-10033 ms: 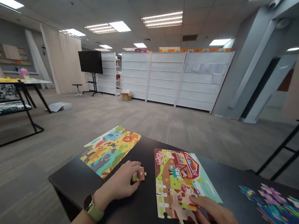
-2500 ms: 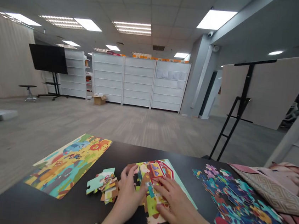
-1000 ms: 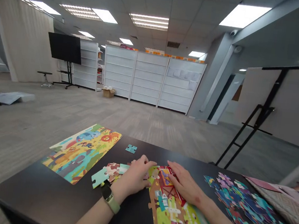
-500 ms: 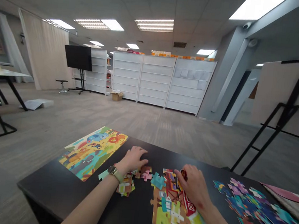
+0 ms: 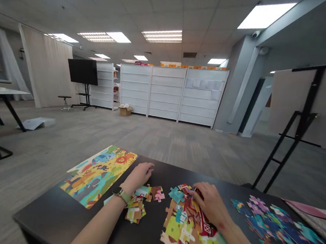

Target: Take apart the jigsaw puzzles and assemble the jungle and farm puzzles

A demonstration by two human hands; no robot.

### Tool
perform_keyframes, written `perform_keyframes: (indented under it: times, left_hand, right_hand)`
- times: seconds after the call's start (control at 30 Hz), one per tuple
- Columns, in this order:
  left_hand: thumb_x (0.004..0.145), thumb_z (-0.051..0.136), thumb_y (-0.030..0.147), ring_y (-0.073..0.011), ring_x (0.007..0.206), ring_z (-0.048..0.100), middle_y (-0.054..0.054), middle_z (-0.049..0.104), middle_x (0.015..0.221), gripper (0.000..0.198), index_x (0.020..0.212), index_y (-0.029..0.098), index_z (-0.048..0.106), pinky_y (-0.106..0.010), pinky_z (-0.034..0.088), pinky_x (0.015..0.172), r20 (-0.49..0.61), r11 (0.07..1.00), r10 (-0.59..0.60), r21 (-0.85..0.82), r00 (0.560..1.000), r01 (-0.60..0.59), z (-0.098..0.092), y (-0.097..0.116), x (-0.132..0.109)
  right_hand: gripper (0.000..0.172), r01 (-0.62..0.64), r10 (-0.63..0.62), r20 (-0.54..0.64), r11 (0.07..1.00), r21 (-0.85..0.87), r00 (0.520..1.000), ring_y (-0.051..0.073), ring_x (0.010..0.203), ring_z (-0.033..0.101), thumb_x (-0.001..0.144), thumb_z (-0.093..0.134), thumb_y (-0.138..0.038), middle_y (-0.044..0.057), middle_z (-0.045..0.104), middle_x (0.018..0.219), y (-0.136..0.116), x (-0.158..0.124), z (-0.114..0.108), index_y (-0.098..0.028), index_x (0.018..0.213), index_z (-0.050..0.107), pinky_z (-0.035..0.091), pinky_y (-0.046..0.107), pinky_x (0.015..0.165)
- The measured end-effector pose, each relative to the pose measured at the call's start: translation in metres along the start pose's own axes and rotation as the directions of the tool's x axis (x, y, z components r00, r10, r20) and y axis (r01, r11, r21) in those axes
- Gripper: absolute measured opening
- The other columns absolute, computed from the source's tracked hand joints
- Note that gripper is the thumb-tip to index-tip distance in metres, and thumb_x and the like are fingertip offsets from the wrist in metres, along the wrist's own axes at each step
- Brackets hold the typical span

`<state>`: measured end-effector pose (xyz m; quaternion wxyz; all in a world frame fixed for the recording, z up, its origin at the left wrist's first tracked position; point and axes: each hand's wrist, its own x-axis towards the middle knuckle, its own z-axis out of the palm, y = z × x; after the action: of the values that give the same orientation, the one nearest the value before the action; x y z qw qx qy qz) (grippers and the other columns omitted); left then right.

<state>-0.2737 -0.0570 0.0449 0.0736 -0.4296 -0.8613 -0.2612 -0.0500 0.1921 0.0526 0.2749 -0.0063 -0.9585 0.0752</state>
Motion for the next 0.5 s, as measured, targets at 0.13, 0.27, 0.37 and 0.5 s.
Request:
perform_keyframes:
  times: [0.13,0.27,0.37,0.5]
  left_hand:
    - [0.099,0.061,0.035,-0.0215,0.101,0.066,-0.007,0.064,0.122,0.029,0.124,0.019,0.06,-0.042,0.057,0.087,-0.006,1.0,-0.028,-0.009,1.0,0.028,-0.004,-0.002,-0.002]
    - [0.099,0.061,0.034,-0.0246,0.11,0.063,-0.008,0.063,0.125,0.027,0.121,0.018,0.062,-0.048,0.052,0.095,0.019,0.999,-0.013,0.039,1.0,0.013,-0.005,0.017,-0.009]
    - [0.093,0.066,0.031,-0.0289,0.121,0.055,-0.007,0.062,0.129,0.032,0.124,0.022,0.063,-0.049,0.046,0.101,0.071,0.994,0.105,0.033,0.992,-0.108,0.004,0.053,-0.017]
    - [0.082,0.075,0.039,-0.028,0.11,0.06,-0.004,0.069,0.118,0.032,0.112,0.029,0.07,-0.038,0.048,0.094,0.2,0.961,0.276,-0.029,0.94,-0.276,0.02,0.093,-0.026]
  right_hand:
    - [0.013,-0.049,0.042,0.058,0.992,0.117,0.997,0.023,0.082,0.06,0.093,0.052,-0.025,0.004,0.067,0.089,-0.013,-0.001,-0.002,-0.022,0.096,0.064,0.04,0.036,0.076]
    - [0.023,-0.071,0.075,-0.012,0.975,0.213,0.997,0.024,0.087,0.061,0.083,0.047,-0.013,0.006,0.068,0.094,-0.01,-0.004,-0.005,-0.022,0.097,0.064,0.043,0.038,0.081]
    - [0.025,-0.103,0.131,-0.098,0.962,0.251,0.987,0.026,0.095,0.062,0.088,0.046,-0.017,0.009,0.069,0.102,-0.007,-0.005,-0.002,-0.022,0.105,0.063,0.046,0.042,0.088]
    - [0.03,-0.204,0.289,-0.223,0.918,0.339,0.931,0.028,0.105,0.063,0.097,0.041,-0.029,0.012,0.068,0.113,-0.004,-0.007,0.008,-0.02,0.12,0.057,0.049,0.044,0.092]
